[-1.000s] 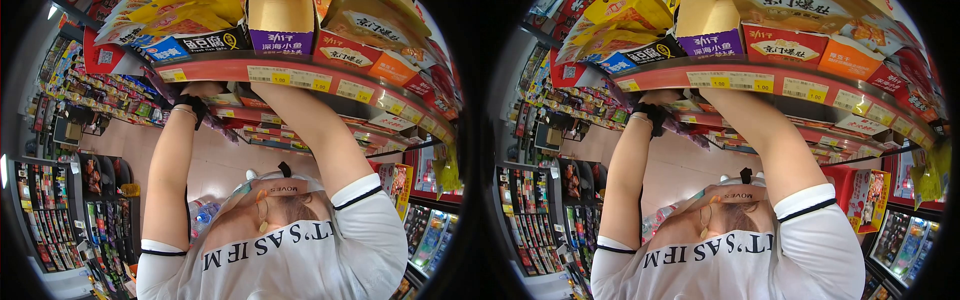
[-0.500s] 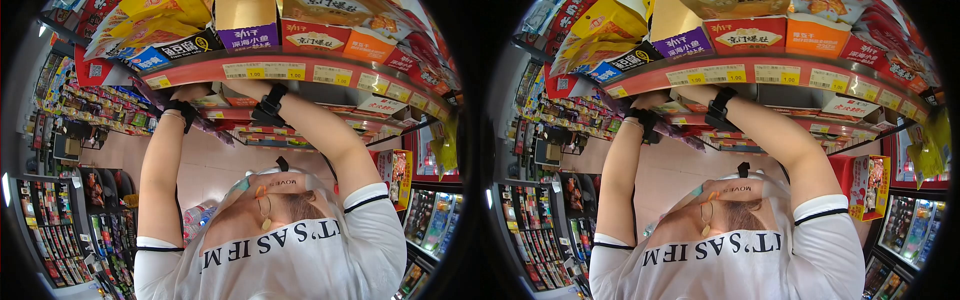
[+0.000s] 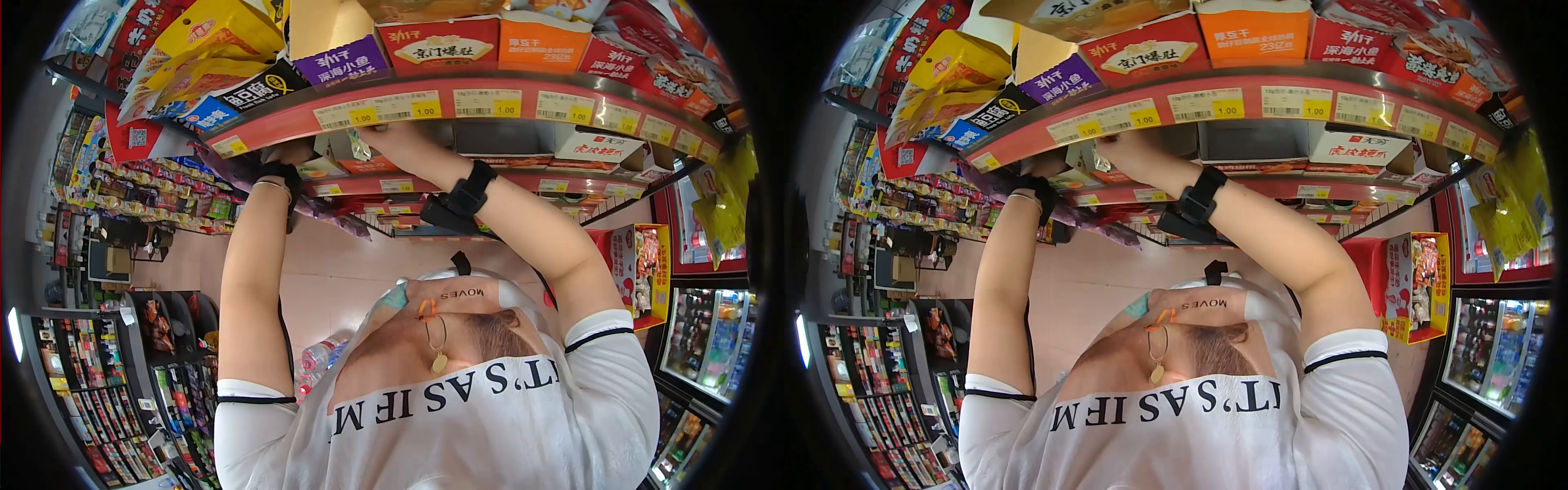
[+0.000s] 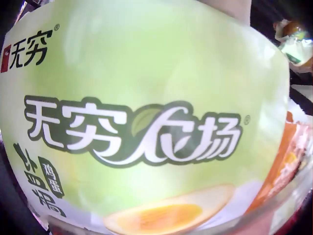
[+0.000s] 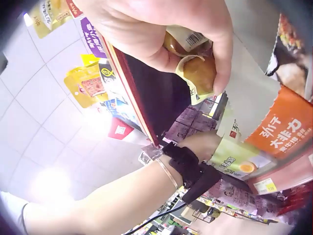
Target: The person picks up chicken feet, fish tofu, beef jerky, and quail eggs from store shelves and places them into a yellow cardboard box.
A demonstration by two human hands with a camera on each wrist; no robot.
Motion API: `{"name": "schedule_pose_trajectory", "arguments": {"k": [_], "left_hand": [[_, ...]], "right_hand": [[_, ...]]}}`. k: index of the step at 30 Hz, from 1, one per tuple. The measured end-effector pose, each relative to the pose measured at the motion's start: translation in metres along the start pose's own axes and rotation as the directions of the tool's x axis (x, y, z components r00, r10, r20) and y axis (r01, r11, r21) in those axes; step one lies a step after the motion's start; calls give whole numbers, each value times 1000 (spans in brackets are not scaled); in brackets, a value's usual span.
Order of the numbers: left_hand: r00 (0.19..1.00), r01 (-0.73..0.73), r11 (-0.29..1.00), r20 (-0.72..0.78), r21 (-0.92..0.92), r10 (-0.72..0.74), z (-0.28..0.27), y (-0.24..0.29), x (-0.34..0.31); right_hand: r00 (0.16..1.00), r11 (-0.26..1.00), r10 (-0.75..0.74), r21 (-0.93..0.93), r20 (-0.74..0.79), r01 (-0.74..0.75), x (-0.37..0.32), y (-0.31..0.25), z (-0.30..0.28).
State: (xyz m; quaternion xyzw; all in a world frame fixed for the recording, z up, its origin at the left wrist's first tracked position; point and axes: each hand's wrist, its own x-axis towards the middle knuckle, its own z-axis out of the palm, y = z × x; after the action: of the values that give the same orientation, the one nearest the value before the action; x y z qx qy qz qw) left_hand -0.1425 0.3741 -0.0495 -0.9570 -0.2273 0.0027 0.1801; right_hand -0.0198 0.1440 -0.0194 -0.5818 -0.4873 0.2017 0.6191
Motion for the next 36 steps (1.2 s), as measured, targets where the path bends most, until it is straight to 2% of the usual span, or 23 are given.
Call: {"name": "schedule_pose_trajectory", "arguments": {"k": [1, 2, 4, 7, 8, 10, 11, 13, 14, 15, 16, 17, 18, 19, 20, 22, 23, 26, 28, 29, 33, 35, 36], "left_hand": [[998, -28, 991, -50, 128, 35, 1, 0, 0], [998, -31, 991, -50, 129, 38, 3, 0, 1], [973, -107, 994, -205, -7, 103, -3, 2, 1], [888, -247, 952, -435, -182, 147, -18, 2, -1], [889, -245, 953, -433, -180, 147, -24, 2, -3], [992, -100, 907, -108, -410, 61, -41, 4, -8], [992, -99, 908, -108, -408, 60, -42, 3, -11], [929, -236, 902, -355, -362, 100, -40, 0, -20], [930, -234, 903, -353, -360, 101, -38, -1, -24], [925, -212, 857, -379, -470, 20, -40, 0, -29], [917, -193, 795, -394, -575, -62, -42, 2, -35], [918, -195, 795, -393, -575, -58, -44, 4, -42], [914, -108, 818, -379, -565, -141, -56, 11, -51], [902, -22, 832, -369, -554, -222, -66, 18, -59], [903, -32, 832, -372, -555, -214, -71, 24, -67], [850, 28, 731, -369, -682, -377, -76, 34, -80], [806, -20, 778, -470, -628, -359, -75, 37, -85], [795, -52, 801, -510, -597, -328, -76, 41, -109], [745, -220, 717, -588, -661, -314, -85, 48, -124], [753, -267, 666, -582, -697, -307, -86, 49, -131], [870, -370, 283, -437, -885, -229, -80, 66, -151], [929, -331, 75, -339, -941, -146, -63, 82, -156], [946, -307, 31, -309, -951, -97, -57, 93, -158]], "right_hand": [[1000, 1000, 0, 1, -4, 0, -5, -3, -4], [999, 998, 43, 37, -12, -43, -9, -5, -7], [996, 993, 88, 75, -18, -86, -15, -1, -11], [994, 997, 9, 78, -111, 0, -19, 5, -14], [996, 995, 44, 95, -79, -37, -22, 4, -17], [996, 991, 77, 110, -48, -71, -25, 2, -18], [993, 980, 84, 189, -85, -66, -27, 3, -17], [988, 961, 94, 271, -121, -59, -30, 3, -18], [986, 942, 150, 314, -70, -121, -32, 3, -20], [979, 917, 203, 353, -16, -184, -34, 4, -21], [979, 916, 205, 355, -17, -186, -37, 5, -20], [982, 920, 180, 365, -59, -146, -40, 8, -19], [983, 923, 154, 371, -105, -105, -44, 9, -19], [981, 923, 156, 370, -112, -104, -48, 7, -20], [979, 911, 187, 386, -81, -143, -52, 3, -23], [974, 901, 220, 397, -63, -178, -60, 0, -29], [977, 892, 207, 419, -47, -169, -65, 0, -32], [973, 842, 230, 508, -29, -184, -84, -9, -44], [961, 794, 275, 572, -41, -203, -103, -20, -49], [944, 781, 318, 588, -84, -211, -116, -26, -50], [914, 778, 352, 607, -203, -165, -170, -23, -65], [875, 805, 368, 579, -314, -131, -203, -21, -73], [856, 795, 397, 591, -331, -140, -221, -26, -76]]}}
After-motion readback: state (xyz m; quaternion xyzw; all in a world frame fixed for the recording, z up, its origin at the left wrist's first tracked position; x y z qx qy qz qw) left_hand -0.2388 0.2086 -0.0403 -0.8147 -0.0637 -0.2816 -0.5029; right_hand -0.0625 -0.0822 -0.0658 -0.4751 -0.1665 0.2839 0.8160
